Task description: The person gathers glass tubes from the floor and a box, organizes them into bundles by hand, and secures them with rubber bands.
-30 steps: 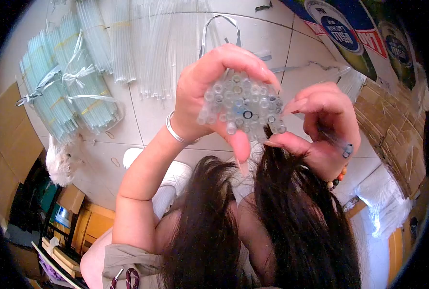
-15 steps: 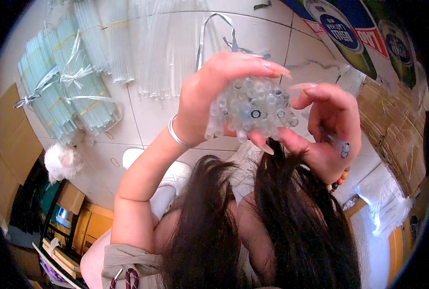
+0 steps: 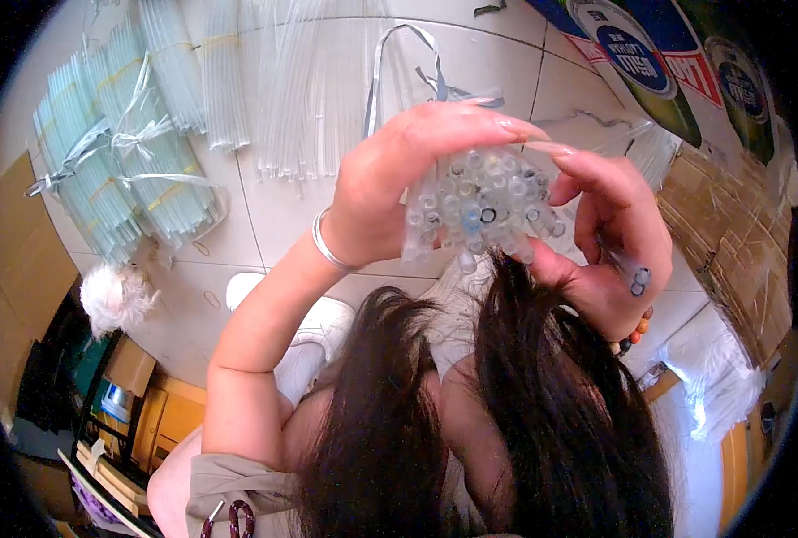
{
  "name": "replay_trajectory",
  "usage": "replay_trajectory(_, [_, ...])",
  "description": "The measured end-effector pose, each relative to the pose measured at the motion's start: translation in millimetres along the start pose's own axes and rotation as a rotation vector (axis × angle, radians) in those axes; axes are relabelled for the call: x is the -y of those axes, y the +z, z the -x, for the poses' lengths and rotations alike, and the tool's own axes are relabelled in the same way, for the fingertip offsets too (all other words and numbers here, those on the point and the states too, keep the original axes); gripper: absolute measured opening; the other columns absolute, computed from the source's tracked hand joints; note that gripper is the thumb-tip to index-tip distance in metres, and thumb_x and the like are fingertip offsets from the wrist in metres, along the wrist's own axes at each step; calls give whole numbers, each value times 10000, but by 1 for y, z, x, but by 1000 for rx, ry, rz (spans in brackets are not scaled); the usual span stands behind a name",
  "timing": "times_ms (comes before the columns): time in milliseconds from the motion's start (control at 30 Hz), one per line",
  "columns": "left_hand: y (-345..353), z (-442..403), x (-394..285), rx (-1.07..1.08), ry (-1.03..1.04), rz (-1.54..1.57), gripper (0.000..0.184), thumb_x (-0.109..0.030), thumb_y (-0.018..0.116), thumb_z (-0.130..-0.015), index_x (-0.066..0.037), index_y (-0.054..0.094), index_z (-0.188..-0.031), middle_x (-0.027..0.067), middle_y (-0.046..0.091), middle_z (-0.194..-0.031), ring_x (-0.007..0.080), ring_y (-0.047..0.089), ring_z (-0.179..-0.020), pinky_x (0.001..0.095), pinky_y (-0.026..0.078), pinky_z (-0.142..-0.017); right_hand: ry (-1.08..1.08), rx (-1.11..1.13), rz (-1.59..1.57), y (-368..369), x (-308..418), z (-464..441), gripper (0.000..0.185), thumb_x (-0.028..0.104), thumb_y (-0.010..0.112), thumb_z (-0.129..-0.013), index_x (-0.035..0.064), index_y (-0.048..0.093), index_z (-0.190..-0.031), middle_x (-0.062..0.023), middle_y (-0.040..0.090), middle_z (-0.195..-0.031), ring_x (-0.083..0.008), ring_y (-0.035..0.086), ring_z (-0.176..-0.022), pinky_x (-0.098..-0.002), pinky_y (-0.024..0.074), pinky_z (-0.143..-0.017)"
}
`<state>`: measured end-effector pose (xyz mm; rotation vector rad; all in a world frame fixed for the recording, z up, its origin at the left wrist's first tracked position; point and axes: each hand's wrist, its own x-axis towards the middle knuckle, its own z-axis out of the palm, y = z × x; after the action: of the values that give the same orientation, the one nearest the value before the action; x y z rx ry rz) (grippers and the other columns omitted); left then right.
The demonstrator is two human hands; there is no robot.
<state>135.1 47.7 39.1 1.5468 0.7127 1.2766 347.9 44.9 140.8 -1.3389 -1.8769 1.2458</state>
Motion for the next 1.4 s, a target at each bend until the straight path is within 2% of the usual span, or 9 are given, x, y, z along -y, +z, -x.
replay_trajectory(200, [5, -1, -1, -89, 29, -15, 458, -133, 779, -791, -11, 577, -1184, 148, 687, -1141, 285, 669, -1026, 372, 525, -910, 122, -175, -132, 13, 4, 6, 635, 38, 906, -641, 36, 560, -1173, -73, 638, -993, 3, 349, -569, -156, 241, -459])
replay_trajectory(300, [11, -4, -3, -186, 51, 84, 445, -140, 792, -791, -8, 564, -1150, 160, 689, -1084, 275, 683, -967, 363, 541, -866, 59, -273, -286, 16, -2, 7, 577, 47, 926, -621, 57, 549, -1058, -83, 640, -974, -4, 352, -573, -160, 231, -457])
replay_trajectory(400, [2, -2, -9, -76, 4, -92, 601, -169, 874, -736, -49, 495, -1186, 174, 629, -1105, 317, 655, -1032, 447, 543, -935, -41, -195, -83, 15, -1, 6, 618, 86, 947, -595, 75, 513, -1034, -90, 638, -965, -12, 352, -569, -159, 233, -473])
replay_trajectory(667, [1, -1, -4, -58, 44, -133, 582, -165, 871, -733, -52, 502, -1168, 173, 634, -1106, 304, 653, -1027, 434, 548, -918, 112, -264, -286, 29, 3, 11, 726, 111, 960, -570, 64, 508, -1137, -66, 641, -967, 3, 355, -567, -152, 234, -490])
replay_trajectory(800, [13, -3, -5, -214, 24, -79, 374, -72, 774, -783, -31, 565, -1090, 112, 718, -990, 247, 673, -946, 333, 535, -842, 105, -145, -247, 21, 4, 7, 790, 89, 946, -599, 44, 503, -1250, -91, 663, -1048, 3, 410, -588, -150, 241, -477])
replay_trajectory(900, [14, -6, -11, -207, 18, -103, 380, -86, 778, -779, -28, 578, -1097, 114, 710, -1018, 249, 668, -960, 336, 532, -854, 49, -70, -161, 17, 6, 0, 827, 87, 933, -627, 18, 485, -1319, -126, 672, -1149, -8, 486, -631, -141, 274, -483])
replay_trajectory(1000, [13, -4, -8, -208, 26, -83, 390, -100, 781, -775, -30, 589, -1107, 112, 703, -1041, 254, 665, -967, 343, 528, -867, 34, -1, -130, 11, 5, 3, 834, 94, 924, -644, -8, 473, -1338, -163, 642, -1250, -43, 568, -740, -141, 377, -533])
replay_trajectory(1133, [10, -5, -7, -183, 42, -124, 385, -94, 773, -778, -39, 593, -1113, 96, 704, -1040, 255, 664, -966, 348, 526, -873, 76, 26, -168, 9, 2, 5, 858, 101, 919, -651, -22, 458, -1363, -184, 595, -1319, -82, 594, -840, -182, 484, -657])
replay_trajectory(1400, [12, -7, -9, -207, 60, -186, 391, -82, 778, -763, -64, 598, -1109, 67, 707, -995, 250, 665, -942, 346, 535, -846, 160, 103, -160, 3, 4, 7, 850, 92, 901, -683, -25, 442, -1389, -188, 553, -1379, -124, 611, -931, -247, 533, -793])
